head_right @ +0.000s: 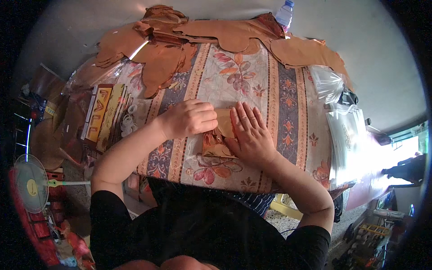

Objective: Folding gold foil sheets and placing them into a protective envelope or package.

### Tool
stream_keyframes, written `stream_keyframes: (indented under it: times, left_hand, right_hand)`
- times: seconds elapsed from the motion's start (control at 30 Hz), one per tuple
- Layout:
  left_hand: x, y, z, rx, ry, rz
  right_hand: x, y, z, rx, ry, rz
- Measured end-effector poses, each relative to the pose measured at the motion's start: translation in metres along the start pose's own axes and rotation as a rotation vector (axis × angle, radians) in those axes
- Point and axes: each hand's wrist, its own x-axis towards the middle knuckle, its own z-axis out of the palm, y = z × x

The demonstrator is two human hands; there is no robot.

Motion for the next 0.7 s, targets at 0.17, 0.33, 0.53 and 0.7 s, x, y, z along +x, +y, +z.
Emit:
stream_keyframes:
  times: [0.17, 0.33, 0.53, 0.7]
  left_hand:
    - [-0.003, 0.003, 0.013, -0.045, 0.047, -0.122]
    - [-0.006, 0.022, 0.019, -0.429, 0.111, -0.556]
    - [-0.011, 0.03, 0.013, -0.604, 0.145, -0.718]
    - [-0.021, 0.031, 0.013, -0.541, 0.189, -0.614]
  right_hand:
    - [0.0, 0.001, 0.0, 0.011, 0.014, -0.008]
    - [0.0, 0.001, 0.001, -0.006, 0.016, -0.001]
    - [-0.001, 0.0, -0.001, 0.0, 0.025, -0.005]
    - [0.0, 0.0, 0.0, 0.01, 0.022, -0.006]
